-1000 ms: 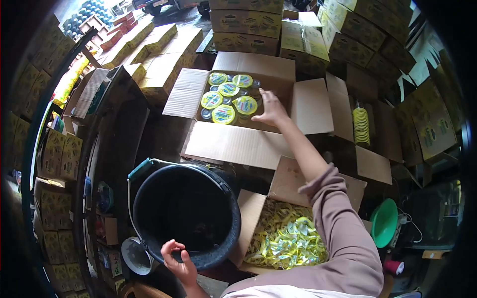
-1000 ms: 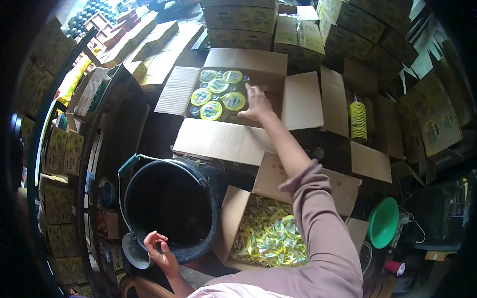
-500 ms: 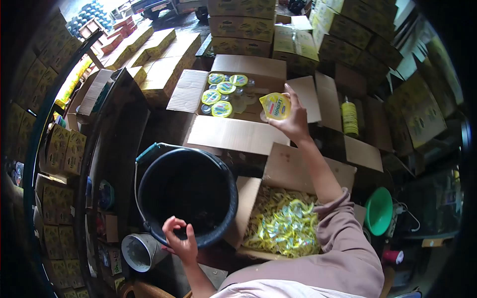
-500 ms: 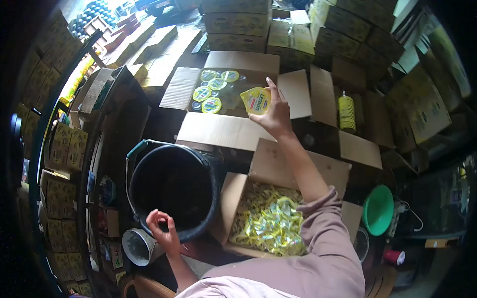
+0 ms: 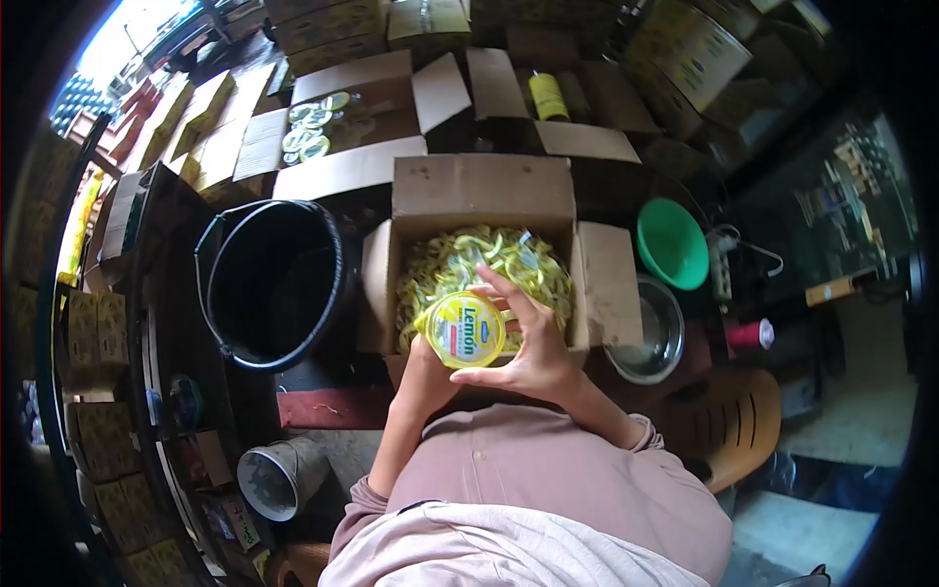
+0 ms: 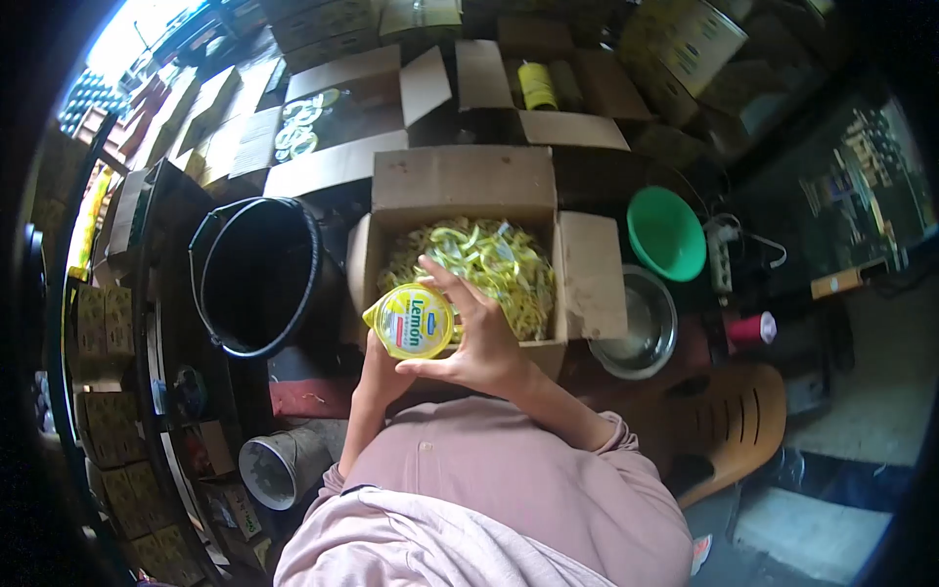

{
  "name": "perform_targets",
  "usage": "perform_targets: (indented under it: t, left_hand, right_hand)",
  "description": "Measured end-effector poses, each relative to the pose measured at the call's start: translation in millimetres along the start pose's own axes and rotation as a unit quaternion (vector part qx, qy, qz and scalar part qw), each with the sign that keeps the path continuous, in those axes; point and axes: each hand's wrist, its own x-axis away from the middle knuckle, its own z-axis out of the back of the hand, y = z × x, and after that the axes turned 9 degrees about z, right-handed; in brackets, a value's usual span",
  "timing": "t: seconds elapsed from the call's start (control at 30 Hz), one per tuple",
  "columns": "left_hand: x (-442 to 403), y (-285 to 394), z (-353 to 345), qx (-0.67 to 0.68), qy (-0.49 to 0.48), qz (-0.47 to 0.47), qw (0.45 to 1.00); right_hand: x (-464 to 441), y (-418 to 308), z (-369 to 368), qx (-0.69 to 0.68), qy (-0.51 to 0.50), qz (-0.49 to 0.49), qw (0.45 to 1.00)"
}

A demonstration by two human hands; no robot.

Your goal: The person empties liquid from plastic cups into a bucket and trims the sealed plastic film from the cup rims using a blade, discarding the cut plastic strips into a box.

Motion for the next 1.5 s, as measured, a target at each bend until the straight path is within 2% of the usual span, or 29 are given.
perform_targets:
  t: [0.07, 0.1, 0.13, 0.17, 0.2, 0.23, 0.27, 0.33, 0.37, 0.43, 0.5, 0.57, 0.6, 0.67, 0.73, 0.97, 1.07, 1.27, 1.33, 1.4, 1.43, 1.47, 1.5]
  left_hand:
    - [14, -7, -14, 0.137, -0.015, 0.054, 0.989]
    - [23, -20, -20, 0.178, -0.018, 0.084, 0.98]
    - [30, -33, -26, 0.185, 0.028, 0.056, 0.981]
    - [35, -33, -25, 0.232, 0.05, 0.069, 0.969]
    - [40, -35, -22, 0.28, 0.074, 0.085, 0.953]
    - [40, -31, -14, 0.247, 0.106, 0.085, 0.959]
    - [42, -30, -4, 0.283, 0.116, 0.111, 0.946]
    - [41, -37, 21, 0.311, 0.169, 0.062, 0.933]
    - [42, -33, 39, 0.302, 0.186, 0.054, 0.933]
    - [41, -26, 70, 0.322, 0.241, -0.004, 0.916]
    - [39, -22, 107, 0.299, 0.294, -0.025, 0.908]
    - [36, -27, 136, 0.251, 0.334, -0.038, 0.908]
    - [33, -29, 149, 0.217, 0.36, -0.032, 0.907]
    - [27, -49, 169, 0.155, 0.377, -0.024, 0.913]
    - [20, -65, 179, 0.099, 0.405, -0.004, 0.909]
    - [-3, -117, 190, 0.1, 0.382, 0.02, 0.919]
    - [-4, -115, 190, 0.113, 0.382, 0.039, 0.916]
    - [-3, -128, 193, 0.052, 0.39, 0.018, 0.919]
    - [-1, -113, 190, 0.057, 0.389, 0.0, 0.92]
    - [0, -111, 189, 0.062, 0.381, 0.002, 0.922]
    - [2, -111, 189, 0.063, 0.365, 0.018, 0.929]
    - [2, -110, 188, 0.048, 0.358, 0.011, 0.932]
    - [3, -110, 189, 0.048, 0.352, 0.013, 0.935]
  right_hand:
    - [35, 12, 9, -0.099, 0.056, -0.044, 0.993]
    - [57, 31, 19, -0.024, 0.136, -0.002, 0.99]
    - [81, 53, 32, 0.052, 0.212, 0.039, 0.975]
    - [104, 68, 39, -0.018, 0.36, 0.006, 0.933]
    - [128, 93, 54, -0.012, 0.493, -0.013, 0.87]
    - [154, 119, 74, 0.048, 0.543, -0.077, 0.835]
    - [179, 144, 89, 0.106, 0.588, -0.141, 0.79]
    - [215, 185, 100, 0.285, 0.467, -0.24, 0.802]
    - [226, 206, 102, 0.278, 0.44, -0.253, 0.816]
    - [210, 200, 100, 0.3, 0.365, -0.369, 0.8]
    - [207, 227, 105, 0.334, 0.307, -0.449, 0.769]
    - [204, 250, 106, 0.321, 0.351, -0.421, 0.773]
    - [196, 247, 104, 0.295, 0.366, -0.382, 0.795]
    - [181, 250, 101, 0.051, 0.547, -0.343, 0.762]
    - [181, 257, 102, 0.092, 0.555, -0.369, 0.739]
    - [187, 280, 107, 0.174, 0.529, -0.362, 0.748]
    - [185, 283, 108, 0.186, 0.529, -0.356, 0.748]
    - [200, 293, 118, 0.225, 0.504, -0.342, 0.761]
    - [219, 300, 131, 0.26, 0.474, -0.325, 0.776]
    - [248, 305, 155, 0.352, 0.392, -0.327, 0.784]
    - [252, 295, 169, 0.365, 0.324, -0.424, 0.763]
    - [258, 283, 172, 0.521, 0.273, -0.396, 0.705]
    - [238, 238, 162, 0.499, 0.309, -0.451, 0.672]
